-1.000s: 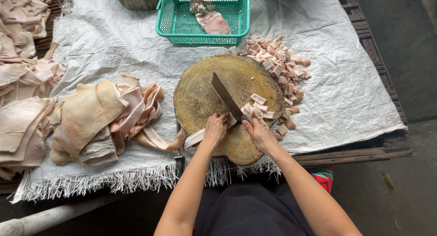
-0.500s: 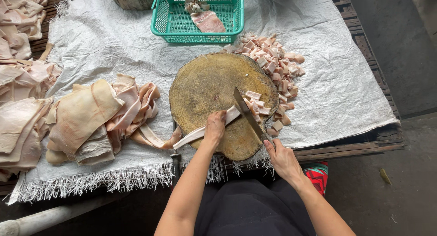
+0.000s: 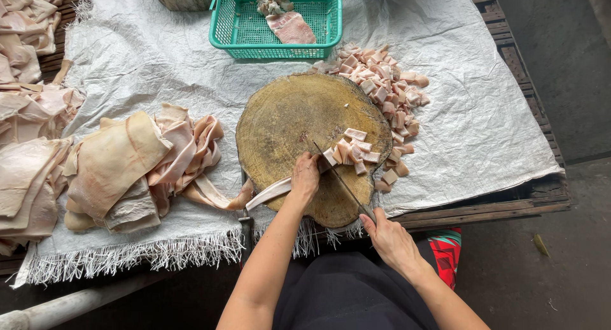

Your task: The person is slicing long strips of pork skin into small, uniform pieces on a round wooden cutting board using a cleaver.

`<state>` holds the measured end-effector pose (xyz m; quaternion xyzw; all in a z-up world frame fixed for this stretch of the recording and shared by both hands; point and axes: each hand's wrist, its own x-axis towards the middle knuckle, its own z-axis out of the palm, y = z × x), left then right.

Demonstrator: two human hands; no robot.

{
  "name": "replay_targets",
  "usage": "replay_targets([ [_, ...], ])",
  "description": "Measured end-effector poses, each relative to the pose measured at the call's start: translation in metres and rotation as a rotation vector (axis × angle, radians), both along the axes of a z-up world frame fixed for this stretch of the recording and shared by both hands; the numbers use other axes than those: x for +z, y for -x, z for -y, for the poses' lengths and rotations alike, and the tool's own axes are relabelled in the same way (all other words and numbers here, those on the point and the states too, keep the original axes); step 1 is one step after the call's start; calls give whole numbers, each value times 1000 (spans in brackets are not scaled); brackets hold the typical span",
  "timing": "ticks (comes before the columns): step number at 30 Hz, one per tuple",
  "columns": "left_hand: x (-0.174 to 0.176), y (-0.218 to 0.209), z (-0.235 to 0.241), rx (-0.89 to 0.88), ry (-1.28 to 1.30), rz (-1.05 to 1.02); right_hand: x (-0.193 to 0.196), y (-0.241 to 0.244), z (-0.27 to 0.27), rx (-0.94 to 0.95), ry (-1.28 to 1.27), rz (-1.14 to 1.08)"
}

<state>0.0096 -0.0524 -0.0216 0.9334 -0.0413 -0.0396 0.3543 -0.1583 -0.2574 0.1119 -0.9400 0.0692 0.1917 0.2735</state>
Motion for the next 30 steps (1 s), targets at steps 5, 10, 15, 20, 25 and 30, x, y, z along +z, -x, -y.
replay_targets([
  [5,-10,-4,-1,3,-15,-57,-7,-35,-12,-8,-86,-36],
  [10,-28,-7,-3,-40,-61,108,-15,-76,-28,17,-111,-19],
  [15,-1,0,-9,-76,-61,35,-27,-107,-43,28,-90,12],
  [20,38,12,-25,-115,-167,-71,-19,-110,-23,-55,-229,-68],
  [25,26,26,-48,-44,-77,-27,1,-73,-6,-280,-478,-181],
  [30,14,17,-29,-12,5,-36,1,-35,8,-267,-341,-50],
])
